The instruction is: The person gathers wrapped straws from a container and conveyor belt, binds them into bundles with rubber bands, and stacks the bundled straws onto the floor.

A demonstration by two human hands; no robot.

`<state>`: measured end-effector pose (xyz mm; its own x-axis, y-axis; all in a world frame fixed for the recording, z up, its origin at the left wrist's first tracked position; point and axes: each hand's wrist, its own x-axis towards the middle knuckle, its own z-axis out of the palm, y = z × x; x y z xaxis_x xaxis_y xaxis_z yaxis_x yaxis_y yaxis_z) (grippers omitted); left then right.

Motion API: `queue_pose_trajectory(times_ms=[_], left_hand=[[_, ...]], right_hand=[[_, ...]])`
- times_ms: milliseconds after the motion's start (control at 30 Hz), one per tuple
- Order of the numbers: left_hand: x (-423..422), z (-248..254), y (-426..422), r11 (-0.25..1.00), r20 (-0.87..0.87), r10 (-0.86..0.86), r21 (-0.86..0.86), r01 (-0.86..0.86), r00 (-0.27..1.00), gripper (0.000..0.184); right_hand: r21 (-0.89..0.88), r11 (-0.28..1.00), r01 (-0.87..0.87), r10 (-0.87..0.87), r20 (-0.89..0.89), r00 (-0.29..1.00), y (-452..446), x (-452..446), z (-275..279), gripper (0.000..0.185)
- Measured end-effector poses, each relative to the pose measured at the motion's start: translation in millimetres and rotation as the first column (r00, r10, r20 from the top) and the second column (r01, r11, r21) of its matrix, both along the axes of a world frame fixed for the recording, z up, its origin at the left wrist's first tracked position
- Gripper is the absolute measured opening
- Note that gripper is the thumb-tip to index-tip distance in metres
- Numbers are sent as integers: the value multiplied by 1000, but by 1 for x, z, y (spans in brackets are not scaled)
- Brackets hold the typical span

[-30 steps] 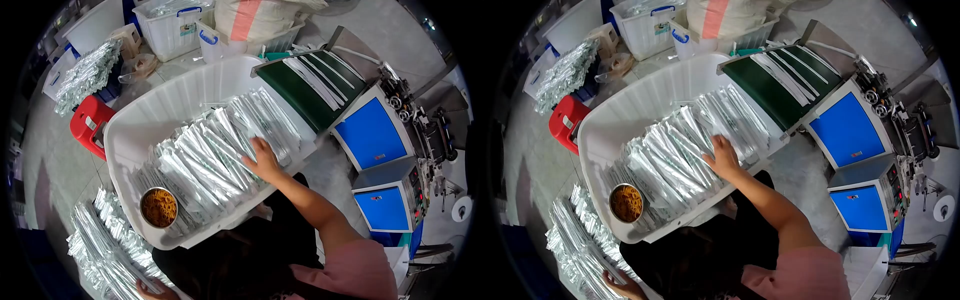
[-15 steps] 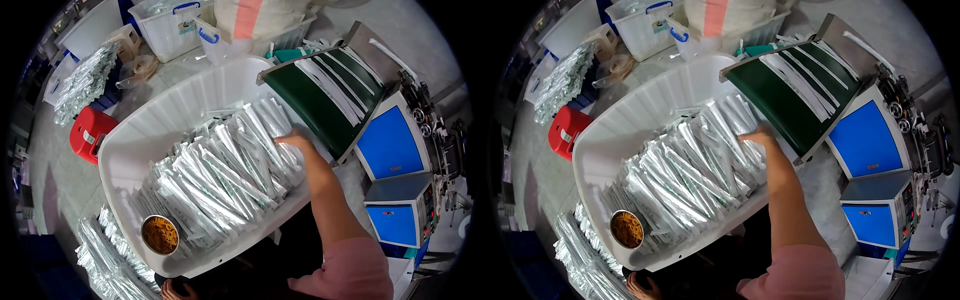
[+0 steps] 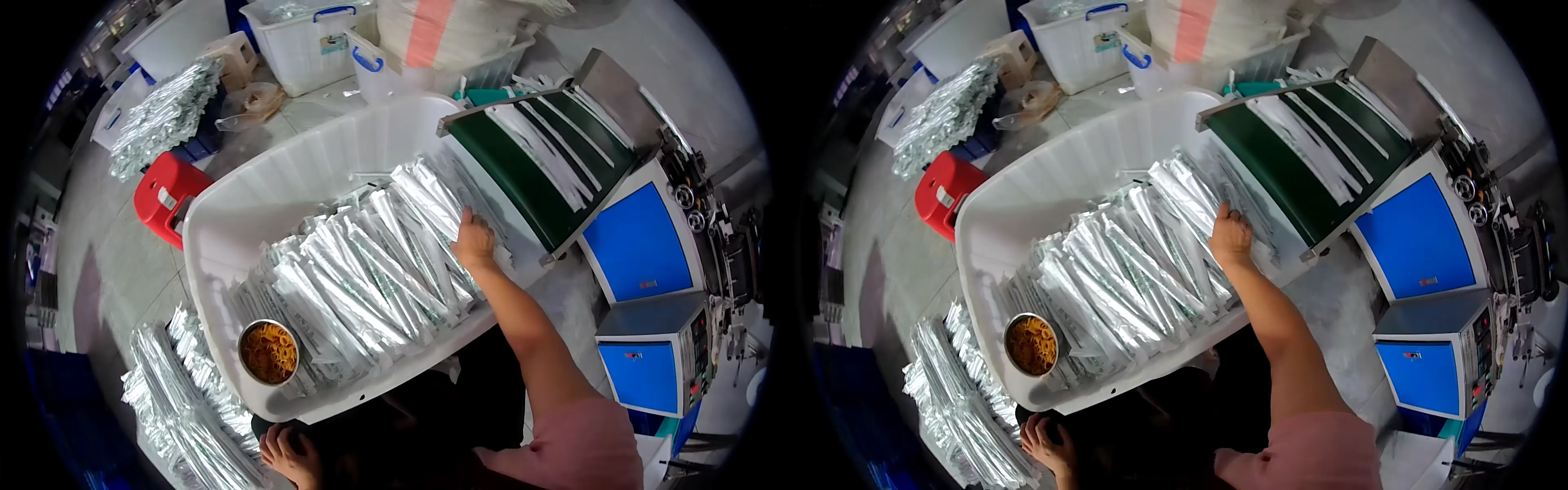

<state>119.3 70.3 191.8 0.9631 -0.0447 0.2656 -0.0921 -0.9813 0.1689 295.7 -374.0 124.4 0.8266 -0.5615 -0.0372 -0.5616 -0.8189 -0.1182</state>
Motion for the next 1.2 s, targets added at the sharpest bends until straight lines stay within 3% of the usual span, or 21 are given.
queue_pose_trajectory(times_ms=[33, 100, 167, 300, 400, 433, 467, 500, 533, 567, 633, 733, 833, 867, 900, 967, 1000, 1067, 1100, 1133, 1200], left_hand=[[-1, 2, -1, 1000, 5, -4, -27, 4, 1000, 25], [-4, -5, 7, 998, -21, 16, -56, -17, 1000, 24], [-8, -6, 8, 997, -28, 31, -65, -33, 999, 25], [-9, 2, 6, 995, -11, -8, -104, 7, 1000, 30], [1, 12, -5, 896, 162, -68, -423, 131, 985, 35], [10, 20, -19, 834, 179, -76, -528, 161, 981, 33], [20, 20, -29, 754, 112, -143, -631, 181, 983, 30], [33, 22, -46, 588, -94, -222, -807, 56, 970, 29], [49, 20, -64, 387, -138, -371, -922, 17, 918, 33], [66, 13, -86, 309, -95, -413, -950, 41, 906, 40], [106, -11, -120, 163, 9, -383, -984, 77, 924, 65], [150, -9, -138, 249, 43, -175, -964, 87, 984, 91], [156, 1, -150, 75, -271, -267, -963, -260, 925, 102], [153, 8, -154, -21, -231, -429, -964, -265, 873, 106], [154, 7, -160, -85, -304, -503, -914, -397, 809, 97], [150, 5, -158, -337, -187, -739, -728, -596, 647, 84], [154, 6, -154, -412, -82, -793, -658, -630, 604, 70], [149, 4, -144, -473, 107, -839, -628, -617, 534, 73], [143, 5, -139, -508, 177, -842, -575, -641, 509, 75], [131, 8, -132, -496, 225, -863, -541, -679, 452, 74], [95, 19, -117, -324, -46, -903, -578, -749, 426, 62]], right_hand=[[-116, 992, -55, 64, 74, 995, 5, -4, -4, 59], [-86, 993, -79, 85, 70, 994, 16, -10, 14, 55], [88, 995, -46, 51, -61, 997, 28, -14, 37, 55], [201, 976, -84, 91, -24, 996, 47, -23, 82, 59], [361, 919, -159, 108, 156, 982, 50, -29, 109, 61], [462, 863, -205, 94, 253, 963, 47, -30, 114, 61], [767, 558, -318, 71, 337, 939, 33, -25, 99, 57], [764, 557, -325, 91, 333, 938, 37, -27, 104, 57], [892, 378, -248, 61, 243, 968, 43, -30, 114, 56], [971, 183, -151, 51, 143, 988, 49, -32, 121, 55], [993, 60, -100, 52, 97, 994, 77, -48, 142, 58], [986, -122, -116, 140, 133, 981, 92, -61, 118, 62], [975, -203, -91, 183, 129, 975, 114, -72, 114, 70], [979, -186, -83, 149, 111, 983, 119, -73, 107, 70], [982, -175, -78, 109, 98, 989, 129, -74, 105, 71], [995, -97, -39, 10, 40, 999, 145, -82, 109, 69], [983, -179, 31, 60, -20, 998, 150, -85, 107, 68], [926, -345, 152, 201, -85, 976, 155, -102, 108, 65], [906, -414, 94, 173, -23, 985, 166, -118, 115, 62], [874, -467, 131, 200, -40, 979, 173, -135, 109, 60], [838, -513, 189, 213, -89, 973, 192, -171, 116, 56]])
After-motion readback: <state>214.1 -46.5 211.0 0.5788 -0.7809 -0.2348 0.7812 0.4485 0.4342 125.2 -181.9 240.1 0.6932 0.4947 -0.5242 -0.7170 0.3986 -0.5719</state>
